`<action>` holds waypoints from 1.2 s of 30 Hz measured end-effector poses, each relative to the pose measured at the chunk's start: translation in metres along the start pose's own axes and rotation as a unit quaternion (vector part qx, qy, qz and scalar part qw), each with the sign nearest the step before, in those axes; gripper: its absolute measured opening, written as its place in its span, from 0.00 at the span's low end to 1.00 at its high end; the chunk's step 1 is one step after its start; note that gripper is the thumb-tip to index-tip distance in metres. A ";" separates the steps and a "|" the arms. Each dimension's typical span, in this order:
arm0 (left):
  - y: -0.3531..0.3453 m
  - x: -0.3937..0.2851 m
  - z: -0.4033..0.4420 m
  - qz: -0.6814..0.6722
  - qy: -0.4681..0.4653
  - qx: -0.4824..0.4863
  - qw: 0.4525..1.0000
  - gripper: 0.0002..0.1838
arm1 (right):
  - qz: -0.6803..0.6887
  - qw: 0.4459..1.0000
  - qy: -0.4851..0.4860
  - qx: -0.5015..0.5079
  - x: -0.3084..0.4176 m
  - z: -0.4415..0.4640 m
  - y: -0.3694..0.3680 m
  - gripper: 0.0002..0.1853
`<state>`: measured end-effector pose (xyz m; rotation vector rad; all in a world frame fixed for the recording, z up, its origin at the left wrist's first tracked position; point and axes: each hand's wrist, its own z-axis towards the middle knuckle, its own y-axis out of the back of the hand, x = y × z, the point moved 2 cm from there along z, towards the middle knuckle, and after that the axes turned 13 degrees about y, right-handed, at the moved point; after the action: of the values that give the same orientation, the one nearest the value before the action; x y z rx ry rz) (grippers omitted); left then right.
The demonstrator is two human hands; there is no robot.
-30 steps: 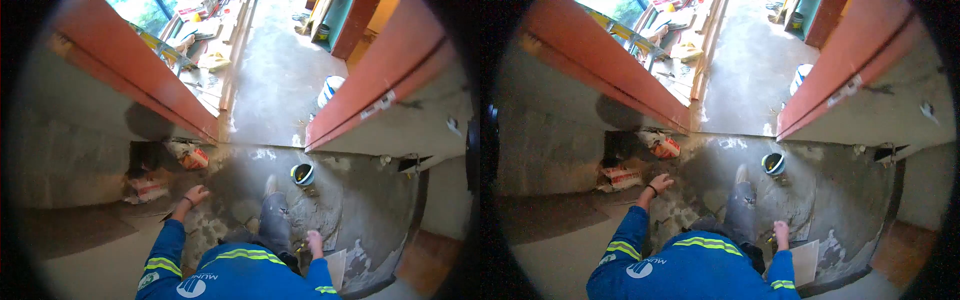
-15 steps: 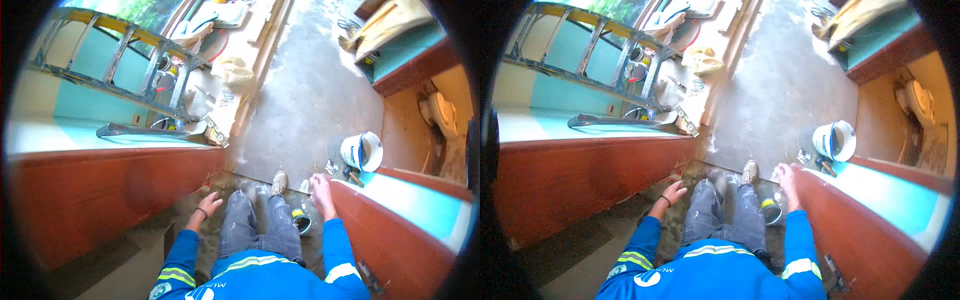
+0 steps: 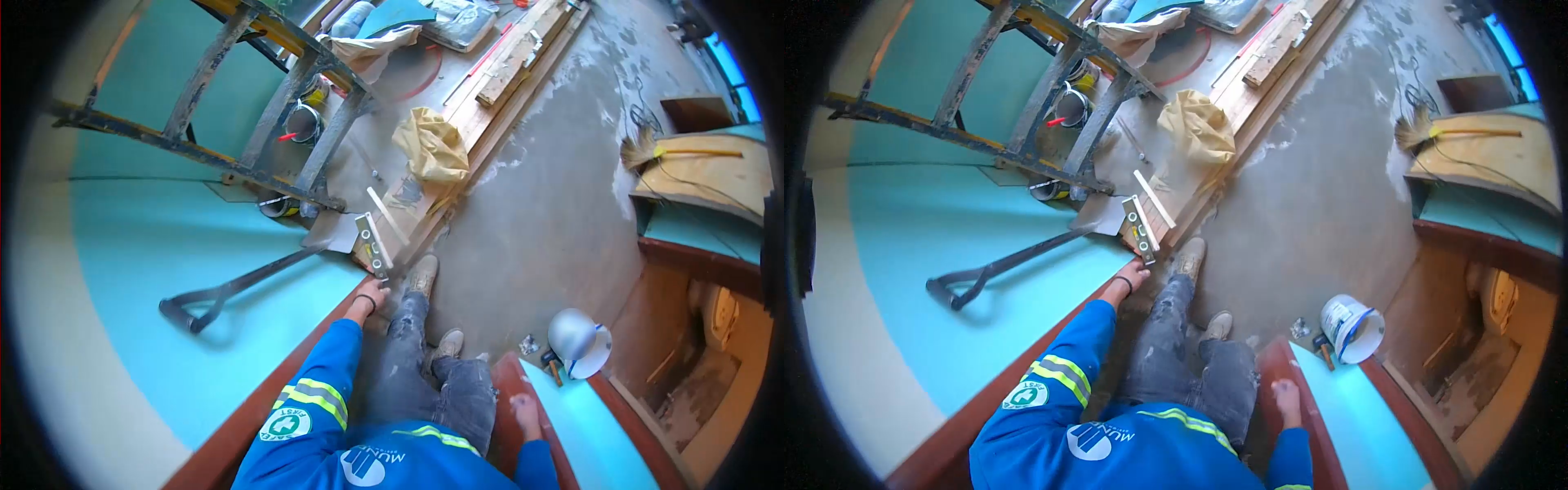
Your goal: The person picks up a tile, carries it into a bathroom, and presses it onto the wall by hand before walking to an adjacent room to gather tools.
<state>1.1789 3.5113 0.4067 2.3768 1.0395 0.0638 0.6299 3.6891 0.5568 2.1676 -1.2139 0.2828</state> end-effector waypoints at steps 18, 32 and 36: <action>0.000 -0.179 0.355 -0.392 0.136 -0.278 0.866 0.19 | 0.012 0.949 0.234 0.212 0.281 0.342 -0.176 0.21; -0.053 -0.085 0.451 -0.552 0.095 -0.167 0.811 0.15 | -0.038 0.959 0.194 0.206 0.280 0.379 -0.163 0.24; 0.023 -0.133 0.372 -0.723 0.112 -0.129 0.669 0.12 | -0.039 0.958 0.184 0.217 0.280 0.385 -0.158 0.24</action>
<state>1.1940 3.2352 0.1227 0.7380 2.4899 -0.0835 0.8718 3.3178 0.3219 2.3745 -0.9095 0.9498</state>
